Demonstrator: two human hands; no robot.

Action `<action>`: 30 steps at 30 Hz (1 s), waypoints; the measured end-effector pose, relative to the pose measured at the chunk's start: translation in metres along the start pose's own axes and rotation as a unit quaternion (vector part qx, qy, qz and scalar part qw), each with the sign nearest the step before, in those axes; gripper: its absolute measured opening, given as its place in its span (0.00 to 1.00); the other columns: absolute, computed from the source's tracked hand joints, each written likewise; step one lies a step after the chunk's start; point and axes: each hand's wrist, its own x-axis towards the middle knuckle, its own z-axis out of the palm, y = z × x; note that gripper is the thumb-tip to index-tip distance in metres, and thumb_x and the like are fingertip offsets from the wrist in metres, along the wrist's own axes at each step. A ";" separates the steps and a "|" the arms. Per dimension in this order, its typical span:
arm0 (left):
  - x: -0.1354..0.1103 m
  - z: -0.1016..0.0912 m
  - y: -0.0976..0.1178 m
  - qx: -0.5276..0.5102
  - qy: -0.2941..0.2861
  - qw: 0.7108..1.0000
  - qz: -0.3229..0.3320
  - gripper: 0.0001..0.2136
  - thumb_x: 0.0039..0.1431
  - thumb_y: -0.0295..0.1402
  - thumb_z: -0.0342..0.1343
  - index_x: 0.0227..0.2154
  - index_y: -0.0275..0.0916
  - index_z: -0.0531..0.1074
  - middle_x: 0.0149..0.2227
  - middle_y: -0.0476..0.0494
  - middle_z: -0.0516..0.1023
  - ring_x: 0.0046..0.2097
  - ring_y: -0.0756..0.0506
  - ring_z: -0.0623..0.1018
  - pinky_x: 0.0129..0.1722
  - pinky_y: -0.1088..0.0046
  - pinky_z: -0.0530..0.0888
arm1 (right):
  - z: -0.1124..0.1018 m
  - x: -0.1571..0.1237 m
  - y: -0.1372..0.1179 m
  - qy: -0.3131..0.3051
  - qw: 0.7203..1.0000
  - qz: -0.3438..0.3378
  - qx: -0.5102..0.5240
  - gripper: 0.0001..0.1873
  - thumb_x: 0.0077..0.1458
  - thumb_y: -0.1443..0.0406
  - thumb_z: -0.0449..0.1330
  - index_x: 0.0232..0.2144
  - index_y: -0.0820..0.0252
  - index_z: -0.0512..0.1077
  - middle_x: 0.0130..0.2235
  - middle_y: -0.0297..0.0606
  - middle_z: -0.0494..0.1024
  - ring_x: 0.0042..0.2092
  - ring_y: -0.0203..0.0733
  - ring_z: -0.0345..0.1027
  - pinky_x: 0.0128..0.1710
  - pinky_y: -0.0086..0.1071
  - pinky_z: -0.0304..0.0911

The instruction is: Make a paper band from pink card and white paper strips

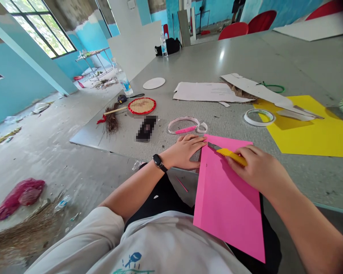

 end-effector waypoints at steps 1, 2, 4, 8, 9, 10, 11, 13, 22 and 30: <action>0.000 0.000 0.000 0.000 0.002 1.000 0.000 0.38 0.64 0.47 0.64 0.73 0.37 0.66 0.77 0.33 0.64 0.76 0.28 0.62 0.75 0.40 0.60 | 0.000 0.000 0.001 -0.002 1.000 0.004 0.003 0.30 0.76 0.43 0.48 0.33 0.60 0.68 0.34 0.42 0.75 0.29 0.38 0.63 0.28 0.33 0.50; 0.000 0.000 0.000 -0.001 0.003 1.000 -0.001 0.38 0.64 0.47 0.63 0.73 0.37 0.66 0.77 0.33 0.64 0.76 0.28 0.62 0.75 0.40 0.61 | 0.000 0.000 0.002 -0.002 1.000 0.009 0.004 0.30 0.76 0.43 0.48 0.33 0.60 0.68 0.34 0.42 0.75 0.29 0.38 0.63 0.28 0.33 0.51; 0.000 0.001 0.000 -0.001 0.004 1.000 -0.001 0.37 0.64 0.47 0.63 0.73 0.39 0.66 0.77 0.33 0.65 0.76 0.28 0.62 0.75 0.40 0.61 | -0.001 0.000 0.004 0.000 1.000 0.018 0.005 0.29 0.75 0.44 0.49 0.34 0.60 0.69 0.35 0.42 0.76 0.29 0.38 0.63 0.28 0.33 0.51; -0.001 0.002 0.001 0.004 0.004 1.000 0.005 0.37 0.64 0.48 0.63 0.73 0.37 0.66 0.77 0.33 0.65 0.76 0.28 0.62 0.75 0.40 0.60 | -0.004 0.000 0.008 -0.003 1.000 0.011 0.007 0.25 0.75 0.46 0.51 0.36 0.60 0.69 0.37 0.42 0.77 0.29 0.38 0.64 0.28 0.33 0.51; -0.001 0.002 0.001 0.006 0.004 1.000 0.006 0.38 0.64 0.48 0.63 0.73 0.37 0.66 0.77 0.32 0.65 0.76 0.29 0.62 0.75 0.40 0.61 | -0.005 0.000 0.009 -0.005 1.000 0.003 0.005 0.25 0.75 0.46 0.51 0.36 0.60 0.70 0.37 0.42 0.77 0.29 0.38 0.64 0.28 0.33 0.51; -0.001 0.002 0.001 0.008 0.003 1.000 0.005 0.38 0.64 0.48 0.63 0.73 0.37 0.66 0.77 0.32 0.64 0.76 0.29 0.62 0.75 0.40 0.61 | -0.005 0.000 0.011 -0.007 1.000 -0.006 0.003 0.25 0.75 0.47 0.51 0.35 0.60 0.70 0.37 0.41 0.77 0.29 0.38 0.65 0.28 0.33 0.51; 0.000 0.001 0.001 0.009 0.003 1.000 0.002 0.38 0.64 0.48 0.63 0.73 0.37 0.66 0.77 0.32 0.64 0.76 0.29 0.62 0.75 0.40 0.61 | -0.006 0.001 0.012 -0.012 1.000 -0.017 0.004 0.25 0.75 0.47 0.51 0.35 0.60 0.70 0.36 0.41 0.77 0.29 0.38 0.66 0.28 0.33 0.51; 0.001 -0.001 0.001 0.011 -0.003 1.000 -0.005 0.40 0.62 0.49 0.65 0.73 0.38 0.66 0.79 0.32 0.60 0.77 0.27 0.61 0.74 0.39 0.61 | -0.006 0.004 0.014 -0.026 0.999 -0.032 0.014 0.27 0.76 0.45 0.50 0.35 0.59 0.70 0.36 0.41 0.77 0.31 0.39 0.68 0.29 0.33 0.53; 0.016 -0.010 -0.003 0.006 -0.049 0.999 -0.022 0.51 0.49 0.51 0.73 0.75 0.43 0.63 0.81 0.33 0.53 0.75 0.19 0.58 0.71 0.30 0.62 | 0.001 0.015 0.023 -0.064 0.997 0.023 0.038 0.32 0.74 0.40 0.49 0.37 0.59 0.74 0.40 0.45 0.80 0.33 0.42 0.69 0.31 0.33 0.52; 0.015 -0.006 -0.005 -0.014 -0.038 0.999 -0.014 0.51 0.50 0.52 0.72 0.76 0.44 0.61 0.79 0.32 0.59 0.75 0.21 0.59 0.72 0.31 0.60 | -0.001 0.016 0.026 -0.059 0.997 0.020 0.038 0.30 0.73 0.42 0.51 0.37 0.60 0.75 0.39 0.46 0.78 0.34 0.43 0.69 0.32 0.35 0.55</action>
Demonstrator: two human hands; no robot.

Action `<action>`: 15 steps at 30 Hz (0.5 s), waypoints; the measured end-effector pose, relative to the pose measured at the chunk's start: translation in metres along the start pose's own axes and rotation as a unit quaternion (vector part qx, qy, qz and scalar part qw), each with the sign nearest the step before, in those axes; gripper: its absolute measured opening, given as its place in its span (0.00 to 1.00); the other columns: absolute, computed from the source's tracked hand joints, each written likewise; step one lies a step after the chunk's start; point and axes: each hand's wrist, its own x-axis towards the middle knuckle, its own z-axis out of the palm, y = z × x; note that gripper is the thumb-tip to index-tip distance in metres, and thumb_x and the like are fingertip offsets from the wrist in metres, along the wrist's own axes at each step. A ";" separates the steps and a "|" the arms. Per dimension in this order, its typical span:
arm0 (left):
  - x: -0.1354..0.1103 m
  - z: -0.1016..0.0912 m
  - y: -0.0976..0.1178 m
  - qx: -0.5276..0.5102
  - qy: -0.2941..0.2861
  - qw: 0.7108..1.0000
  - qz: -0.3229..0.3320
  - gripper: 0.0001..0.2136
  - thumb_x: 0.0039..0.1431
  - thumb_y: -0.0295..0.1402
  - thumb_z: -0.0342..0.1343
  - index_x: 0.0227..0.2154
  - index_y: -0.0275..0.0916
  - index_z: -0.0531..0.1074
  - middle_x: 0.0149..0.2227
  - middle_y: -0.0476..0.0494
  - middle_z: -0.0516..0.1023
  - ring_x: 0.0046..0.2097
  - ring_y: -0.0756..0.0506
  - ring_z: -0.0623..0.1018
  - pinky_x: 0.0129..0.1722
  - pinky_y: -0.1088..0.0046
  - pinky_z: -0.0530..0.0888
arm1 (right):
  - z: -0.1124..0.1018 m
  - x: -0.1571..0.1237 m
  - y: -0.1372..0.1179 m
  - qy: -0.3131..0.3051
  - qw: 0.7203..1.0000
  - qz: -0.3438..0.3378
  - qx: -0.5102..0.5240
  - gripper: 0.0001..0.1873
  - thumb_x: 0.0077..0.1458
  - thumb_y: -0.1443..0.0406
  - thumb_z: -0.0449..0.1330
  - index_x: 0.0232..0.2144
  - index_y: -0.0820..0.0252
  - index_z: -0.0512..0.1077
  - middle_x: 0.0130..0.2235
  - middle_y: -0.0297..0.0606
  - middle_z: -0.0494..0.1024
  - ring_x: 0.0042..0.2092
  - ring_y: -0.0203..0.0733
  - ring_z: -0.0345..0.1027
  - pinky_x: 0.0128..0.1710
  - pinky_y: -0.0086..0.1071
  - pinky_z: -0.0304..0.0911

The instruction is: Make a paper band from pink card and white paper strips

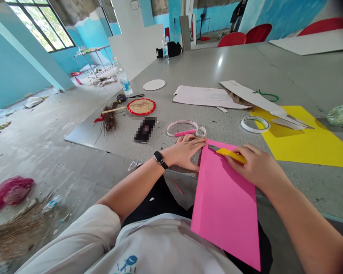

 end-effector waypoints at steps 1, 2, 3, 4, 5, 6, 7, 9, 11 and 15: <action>0.000 0.000 0.000 0.002 -0.001 1.000 -0.001 0.52 0.50 0.51 0.72 0.76 0.44 0.60 0.79 0.32 0.58 0.75 0.21 0.58 0.73 0.31 0.60 | 0.000 0.000 -0.001 0.000 1.000 -0.006 0.007 0.29 0.72 0.43 0.52 0.37 0.60 0.75 0.39 0.45 0.78 0.35 0.43 0.70 0.33 0.35 0.56; 0.000 -0.001 0.001 0.005 -0.003 1.000 -0.002 0.53 0.50 0.51 0.73 0.77 0.44 0.59 0.80 0.33 0.57 0.76 0.20 0.58 0.73 0.31 0.59 | -0.001 0.000 -0.002 -0.001 1.000 -0.011 0.016 0.27 0.72 0.44 0.54 0.37 0.60 0.75 0.40 0.45 0.78 0.35 0.43 0.71 0.33 0.35 0.57; 0.000 -0.001 0.001 0.009 -0.007 1.000 -0.004 0.54 0.50 0.51 0.73 0.78 0.44 0.57 0.81 0.33 0.55 0.76 0.20 0.57 0.73 0.30 0.59 | -0.001 0.000 -0.003 -0.005 1.000 -0.016 0.025 0.25 0.71 0.45 0.55 0.37 0.60 0.75 0.40 0.44 0.79 0.36 0.43 0.71 0.34 0.35 0.58; 0.001 -0.002 0.002 0.013 -0.012 1.000 -0.006 0.55 0.49 0.52 0.74 0.78 0.45 0.57 0.81 0.34 0.54 0.76 0.19 0.56 0.72 0.30 0.59 | -0.001 0.001 -0.004 -0.010 0.999 -0.020 0.032 0.23 0.71 0.47 0.55 0.38 0.59 0.76 0.41 0.44 0.79 0.36 0.42 0.72 0.34 0.35 0.59; 0.001 -0.002 0.002 0.017 -0.017 1.000 -0.008 0.57 0.48 0.53 0.74 0.78 0.45 0.56 0.81 0.34 0.53 0.76 0.19 0.56 0.72 0.30 0.59 | -0.001 0.001 -0.004 -0.015 0.999 -0.022 0.038 0.22 0.70 0.48 0.56 0.38 0.59 0.76 0.41 0.43 0.79 0.37 0.42 0.72 0.35 0.34 0.59; 0.001 -0.002 0.002 0.021 -0.020 1.000 -0.010 0.57 0.47 0.53 0.75 0.78 0.44 0.56 0.81 0.34 0.53 0.76 0.19 0.56 0.72 0.30 0.59 | -0.002 0.002 -0.004 -0.019 0.999 -0.023 0.039 0.21 0.70 0.48 0.56 0.39 0.59 0.76 0.41 0.43 0.80 0.37 0.42 0.72 0.34 0.34 0.59; 0.001 -0.001 0.002 0.026 -0.022 0.999 -0.011 0.57 0.47 0.53 0.75 0.78 0.43 0.57 0.81 0.33 0.53 0.76 0.19 0.56 0.72 0.30 0.59 | -0.002 0.002 -0.004 -0.022 0.999 -0.023 0.036 0.21 0.70 0.48 0.56 0.39 0.59 0.76 0.41 0.42 0.79 0.36 0.42 0.72 0.34 0.34 0.59; 0.001 0.000 0.002 0.037 -0.021 0.999 -0.011 0.57 0.48 0.54 0.74 0.78 0.40 0.57 0.81 0.33 0.52 0.76 0.20 0.56 0.73 0.31 0.59 | -0.002 0.003 -0.002 -0.025 0.999 -0.019 0.022 0.22 0.70 0.47 0.56 0.39 0.58 0.76 0.41 0.42 0.79 0.36 0.42 0.72 0.32 0.34 0.57; 0.001 0.002 0.001 0.043 -0.018 0.999 -0.007 0.56 0.50 0.56 0.72 0.77 0.38 0.58 0.81 0.32 0.52 0.76 0.20 0.56 0.73 0.32 0.59 | -0.002 0.004 0.001 -0.022 1.000 -0.015 0.005 0.24 0.71 0.45 0.54 0.39 0.59 0.76 0.40 0.42 0.79 0.35 0.42 0.71 0.31 0.33 0.55; -0.001 0.003 0.001 0.039 -0.009 0.999 -0.002 0.53 0.52 0.58 0.70 0.76 0.37 0.60 0.81 0.31 0.53 0.76 0.21 0.58 0.73 0.33 0.61 | -0.003 0.002 0.003 -0.010 1.000 -0.015 -0.006 0.27 0.72 0.43 0.52 0.39 0.59 0.75 0.38 0.42 0.77 0.34 0.41 0.69 0.31 0.33 0.54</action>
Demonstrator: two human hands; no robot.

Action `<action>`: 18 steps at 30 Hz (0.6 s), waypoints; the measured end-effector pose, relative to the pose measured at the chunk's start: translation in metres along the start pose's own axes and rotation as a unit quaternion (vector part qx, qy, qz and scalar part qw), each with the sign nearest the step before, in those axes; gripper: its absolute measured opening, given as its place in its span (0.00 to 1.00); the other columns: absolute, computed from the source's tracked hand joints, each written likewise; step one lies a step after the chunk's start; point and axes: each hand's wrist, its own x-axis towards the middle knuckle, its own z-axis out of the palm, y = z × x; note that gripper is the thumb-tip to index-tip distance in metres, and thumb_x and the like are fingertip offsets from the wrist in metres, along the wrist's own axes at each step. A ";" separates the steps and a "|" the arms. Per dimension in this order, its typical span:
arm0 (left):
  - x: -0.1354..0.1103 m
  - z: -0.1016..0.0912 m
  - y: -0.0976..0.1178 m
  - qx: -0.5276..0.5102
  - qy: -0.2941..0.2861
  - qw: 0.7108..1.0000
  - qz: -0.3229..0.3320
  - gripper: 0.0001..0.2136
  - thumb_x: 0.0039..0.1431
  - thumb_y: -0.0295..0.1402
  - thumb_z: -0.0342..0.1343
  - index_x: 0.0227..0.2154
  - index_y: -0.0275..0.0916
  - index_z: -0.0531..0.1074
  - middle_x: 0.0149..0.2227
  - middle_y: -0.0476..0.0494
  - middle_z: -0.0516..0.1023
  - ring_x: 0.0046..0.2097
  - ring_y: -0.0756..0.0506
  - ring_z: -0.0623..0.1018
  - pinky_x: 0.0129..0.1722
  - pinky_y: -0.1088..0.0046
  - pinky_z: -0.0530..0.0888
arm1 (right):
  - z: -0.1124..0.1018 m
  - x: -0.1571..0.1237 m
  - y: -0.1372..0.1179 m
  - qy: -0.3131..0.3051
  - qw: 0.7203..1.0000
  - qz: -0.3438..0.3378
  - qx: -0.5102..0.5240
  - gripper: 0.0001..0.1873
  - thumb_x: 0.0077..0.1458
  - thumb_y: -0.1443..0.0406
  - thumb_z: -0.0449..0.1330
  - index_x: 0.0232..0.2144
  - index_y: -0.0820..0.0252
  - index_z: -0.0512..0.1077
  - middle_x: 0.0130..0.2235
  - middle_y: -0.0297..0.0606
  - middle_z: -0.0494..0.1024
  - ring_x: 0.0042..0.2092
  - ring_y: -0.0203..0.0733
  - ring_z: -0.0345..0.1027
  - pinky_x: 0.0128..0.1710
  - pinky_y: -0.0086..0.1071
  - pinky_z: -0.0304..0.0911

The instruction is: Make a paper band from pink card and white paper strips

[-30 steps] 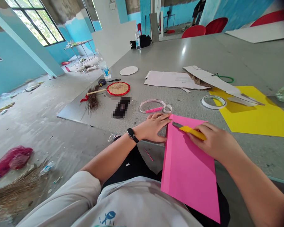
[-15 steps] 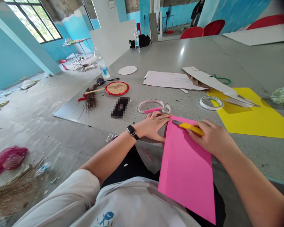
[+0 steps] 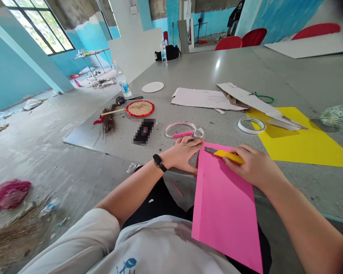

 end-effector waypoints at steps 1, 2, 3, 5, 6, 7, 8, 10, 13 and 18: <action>0.000 0.000 0.000 -0.003 0.001 1.000 -0.001 0.53 0.52 0.57 0.70 0.76 0.37 0.60 0.81 0.30 0.54 0.76 0.21 0.58 0.73 0.33 0.61 | 0.000 -0.001 -0.001 0.003 1.000 -0.001 0.000 0.28 0.73 0.43 0.52 0.38 0.59 0.74 0.37 0.42 0.77 0.33 0.41 0.69 0.31 0.33 0.54; 0.000 0.000 0.000 -0.005 0.001 1.000 -0.001 0.54 0.51 0.57 0.70 0.76 0.37 0.60 0.80 0.30 0.55 0.76 0.21 0.58 0.72 0.33 0.61 | -0.001 -0.002 -0.001 0.005 1.000 -0.002 0.002 0.29 0.73 0.42 0.51 0.38 0.59 0.74 0.37 0.42 0.76 0.33 0.41 0.68 0.31 0.33 0.54; 0.000 0.000 0.000 -0.008 0.001 1.000 0.000 0.54 0.51 0.57 0.71 0.76 0.37 0.60 0.80 0.30 0.55 0.76 0.21 0.58 0.72 0.33 0.61 | -0.001 -0.003 -0.002 0.006 1.000 -0.003 0.003 0.30 0.73 0.41 0.51 0.37 0.59 0.73 0.37 0.42 0.77 0.33 0.41 0.68 0.31 0.34 0.54; 0.000 0.000 -0.001 -0.011 0.003 1.000 0.001 0.55 0.49 0.56 0.72 0.76 0.39 0.61 0.80 0.30 0.56 0.76 0.21 0.58 0.72 0.32 0.61 | -0.002 -0.005 -0.002 0.009 1.000 0.000 0.003 0.31 0.73 0.40 0.49 0.36 0.59 0.73 0.37 0.43 0.77 0.33 0.41 0.68 0.32 0.34 0.54; 0.000 0.000 -0.001 -0.012 0.005 1.000 0.001 0.55 0.48 0.55 0.73 0.76 0.40 0.61 0.80 0.31 0.56 0.76 0.21 0.58 0.72 0.32 0.61 | -0.002 -0.006 -0.002 0.011 1.000 0.002 0.003 0.32 0.73 0.40 0.49 0.35 0.59 0.72 0.37 0.43 0.77 0.32 0.41 0.67 0.32 0.34 0.53; 0.000 0.000 -0.001 -0.012 0.007 1.000 0.002 0.55 0.48 0.54 0.73 0.76 0.40 0.61 0.80 0.31 0.57 0.76 0.21 0.58 0.72 0.32 0.61 | -0.001 -0.006 -0.002 0.013 1.000 0.004 0.001 0.32 0.73 0.40 0.48 0.35 0.59 0.72 0.37 0.43 0.77 0.32 0.40 0.67 0.32 0.34 0.53; 0.000 0.001 -0.001 -0.013 0.008 1.000 0.001 0.55 0.48 0.54 0.73 0.76 0.40 0.61 0.80 0.31 0.57 0.76 0.21 0.58 0.72 0.32 0.61 | -0.001 -0.006 -0.002 0.016 1.000 0.005 -0.001 0.32 0.73 0.40 0.49 0.34 0.59 0.71 0.36 0.43 0.76 0.32 0.40 0.67 0.31 0.34 0.53; 0.000 0.001 -0.001 -0.015 0.010 1.000 0.002 0.54 0.49 0.54 0.72 0.77 0.40 0.60 0.80 0.32 0.57 0.76 0.21 0.58 0.72 0.32 0.61 | 0.001 -0.005 -0.003 0.019 1.000 0.000 -0.003 0.30 0.73 0.41 0.50 0.35 0.59 0.71 0.36 0.42 0.76 0.32 0.40 0.67 0.31 0.34 0.52; -0.001 0.001 0.000 -0.012 0.012 1.000 0.001 0.52 0.52 0.54 0.70 0.76 0.40 0.61 0.80 0.33 0.57 0.76 0.22 0.58 0.73 0.33 0.61 | 0.004 -0.002 -0.008 0.016 1.000 -0.011 -0.003 0.27 0.74 0.44 0.52 0.38 0.60 0.73 0.38 0.41 0.77 0.34 0.41 0.69 0.31 0.33 0.54; -0.002 -0.001 0.003 0.000 0.012 1.000 0.002 0.50 0.52 0.55 0.70 0.75 0.39 0.63 0.80 0.32 0.57 0.76 0.22 0.58 0.73 0.33 0.61 | 0.004 -0.001 -0.017 0.019 0.999 0.011 -0.036 0.25 0.73 0.46 0.54 0.37 0.60 0.73 0.39 0.42 0.78 0.33 0.41 0.68 0.29 0.32 0.51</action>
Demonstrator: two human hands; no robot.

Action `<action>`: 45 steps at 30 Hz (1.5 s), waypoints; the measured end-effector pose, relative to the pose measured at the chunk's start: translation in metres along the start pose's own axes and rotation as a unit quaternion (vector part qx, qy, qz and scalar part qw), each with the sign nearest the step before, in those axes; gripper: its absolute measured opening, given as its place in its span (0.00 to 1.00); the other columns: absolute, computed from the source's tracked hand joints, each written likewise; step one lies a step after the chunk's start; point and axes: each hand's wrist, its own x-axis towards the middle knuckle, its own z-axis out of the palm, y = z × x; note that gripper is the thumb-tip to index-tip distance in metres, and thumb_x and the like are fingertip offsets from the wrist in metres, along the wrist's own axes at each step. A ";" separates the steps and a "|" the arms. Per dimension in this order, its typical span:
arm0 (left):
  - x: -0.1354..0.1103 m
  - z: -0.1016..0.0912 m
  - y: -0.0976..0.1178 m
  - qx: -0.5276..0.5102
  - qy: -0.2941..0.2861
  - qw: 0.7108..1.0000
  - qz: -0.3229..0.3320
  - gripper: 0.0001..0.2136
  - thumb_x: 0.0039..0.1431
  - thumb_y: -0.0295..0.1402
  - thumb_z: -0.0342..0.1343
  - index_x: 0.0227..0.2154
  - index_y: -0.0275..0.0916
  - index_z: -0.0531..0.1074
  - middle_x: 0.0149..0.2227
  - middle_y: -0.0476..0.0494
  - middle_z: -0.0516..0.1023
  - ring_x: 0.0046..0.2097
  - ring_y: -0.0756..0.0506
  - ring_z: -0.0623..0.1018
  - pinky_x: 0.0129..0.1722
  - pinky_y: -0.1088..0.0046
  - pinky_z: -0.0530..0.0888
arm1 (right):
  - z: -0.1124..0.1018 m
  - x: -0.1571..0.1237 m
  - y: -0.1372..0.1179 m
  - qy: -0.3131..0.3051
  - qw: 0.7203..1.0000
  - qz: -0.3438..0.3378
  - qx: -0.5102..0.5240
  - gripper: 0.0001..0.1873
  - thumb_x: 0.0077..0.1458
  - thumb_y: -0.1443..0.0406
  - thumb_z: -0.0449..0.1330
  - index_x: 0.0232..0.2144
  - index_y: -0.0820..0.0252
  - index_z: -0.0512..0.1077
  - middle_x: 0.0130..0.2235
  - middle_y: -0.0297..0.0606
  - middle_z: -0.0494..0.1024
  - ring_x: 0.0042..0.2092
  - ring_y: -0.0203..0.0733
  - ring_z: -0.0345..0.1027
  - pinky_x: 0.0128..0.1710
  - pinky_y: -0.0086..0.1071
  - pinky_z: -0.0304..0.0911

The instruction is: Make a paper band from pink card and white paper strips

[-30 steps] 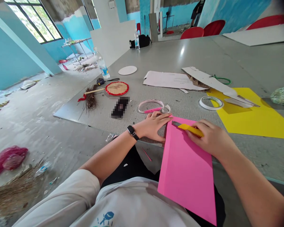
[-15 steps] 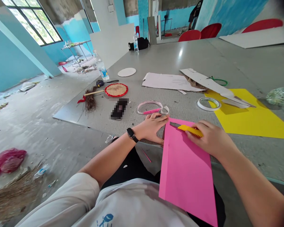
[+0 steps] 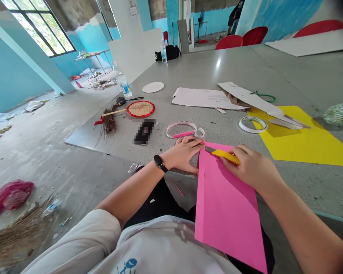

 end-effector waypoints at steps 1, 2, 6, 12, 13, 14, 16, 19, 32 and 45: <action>0.000 0.000 0.000 0.000 -0.001 1.000 0.001 0.51 0.51 0.55 0.71 0.75 0.40 0.63 0.80 0.32 0.57 0.76 0.22 0.57 0.73 0.32 0.61 | -0.001 -0.001 0.000 0.006 1.000 0.003 -0.009 0.25 0.72 0.45 0.54 0.37 0.60 0.73 0.39 0.42 0.78 0.32 0.40 0.68 0.29 0.33 0.50; 0.000 -0.001 0.000 0.000 -0.003 1.000 0.001 0.51 0.51 0.55 0.72 0.75 0.40 0.63 0.80 0.32 0.57 0.76 0.22 0.57 0.72 0.32 0.61 | -0.001 -0.002 0.001 0.014 1.000 0.004 -0.016 0.26 0.72 0.44 0.54 0.37 0.60 0.73 0.38 0.42 0.78 0.31 0.41 0.67 0.29 0.33 0.50; 0.001 0.000 -0.001 -0.008 -0.001 1.000 0.001 0.50 0.51 0.54 0.71 0.75 0.42 0.63 0.80 0.32 0.57 0.76 0.22 0.58 0.72 0.31 0.61 | -0.004 -0.006 0.006 0.035 0.999 0.003 -0.017 0.27 0.72 0.43 0.52 0.36 0.60 0.73 0.36 0.43 0.76 0.32 0.41 0.68 0.30 0.33 0.52; 0.003 0.004 -0.003 -0.044 0.037 0.998 -0.023 0.35 0.64 0.44 0.63 0.72 0.42 0.67 0.77 0.37 0.66 0.74 0.27 0.63 0.73 0.38 0.63 | -0.005 -0.006 0.004 0.011 0.999 0.004 0.037 0.24 0.71 0.46 0.54 0.37 0.59 0.73 0.38 0.43 0.78 0.34 0.42 0.70 0.32 0.35 0.56; 0.003 0.005 -0.004 -0.048 0.045 0.997 -0.027 0.32 0.66 0.42 0.61 0.72 0.41 0.68 0.76 0.37 0.67 0.74 0.28 0.64 0.73 0.39 0.64 | -0.004 -0.005 0.003 0.006 0.999 0.005 0.047 0.24 0.70 0.46 0.54 0.37 0.59 0.73 0.39 0.43 0.78 0.34 0.42 0.70 0.32 0.35 0.57; 0.004 0.005 -0.004 -0.052 0.054 0.997 -0.030 0.30 0.68 0.40 0.59 0.71 0.40 0.69 0.75 0.37 0.69 0.74 0.29 0.64 0.73 0.41 0.64 | -0.004 -0.004 0.002 -0.001 0.998 0.006 0.055 0.23 0.70 0.46 0.55 0.36 0.59 0.73 0.39 0.43 0.79 0.34 0.42 0.70 0.32 0.35 0.56; 0.007 0.006 -0.006 -0.063 0.074 0.995 -0.027 0.24 0.71 0.37 0.55 0.68 0.39 0.72 0.73 0.37 0.72 0.73 0.33 0.68 0.73 0.44 0.66 | -0.003 -0.002 -0.001 -0.014 0.998 0.011 0.068 0.22 0.69 0.46 0.56 0.36 0.59 0.72 0.40 0.42 0.79 0.34 0.42 0.70 0.31 0.35 0.55; 0.013 0.008 -0.009 -0.075 0.103 0.992 -0.007 0.18 0.73 0.33 0.53 0.62 0.38 0.76 0.68 0.36 0.78 0.69 0.38 0.75 0.73 0.49 0.67 | -0.002 0.000 -0.004 -0.026 0.997 0.027 0.074 0.21 0.67 0.47 0.56 0.36 0.58 0.72 0.40 0.42 0.79 0.35 0.42 0.69 0.31 0.34 0.54; 0.022 0.013 -0.015 -0.079 0.155 0.984 -0.025 0.09 0.68 0.31 0.63 0.48 0.38 0.82 0.58 0.37 0.84 0.62 0.38 0.81 0.71 0.49 0.68 | 0.002 0.001 -0.018 -0.065 0.993 0.091 0.048 0.24 0.68 0.44 0.52 0.35 0.59 0.69 0.40 0.45 0.77 0.35 0.44 0.65 0.31 0.33 0.49; 0.021 0.012 -0.011 -0.074 0.147 0.986 -0.026 0.13 0.69 0.31 0.60 0.52 0.34 0.81 0.60 0.34 0.82 0.63 0.37 0.78 0.71 0.52 0.68 | 0.003 -0.003 -0.015 -0.001 0.997 0.067 0.033 0.24 0.67 0.46 0.54 0.32 0.59 0.68 0.36 0.42 0.76 0.32 0.40 0.63 0.31 0.32 0.46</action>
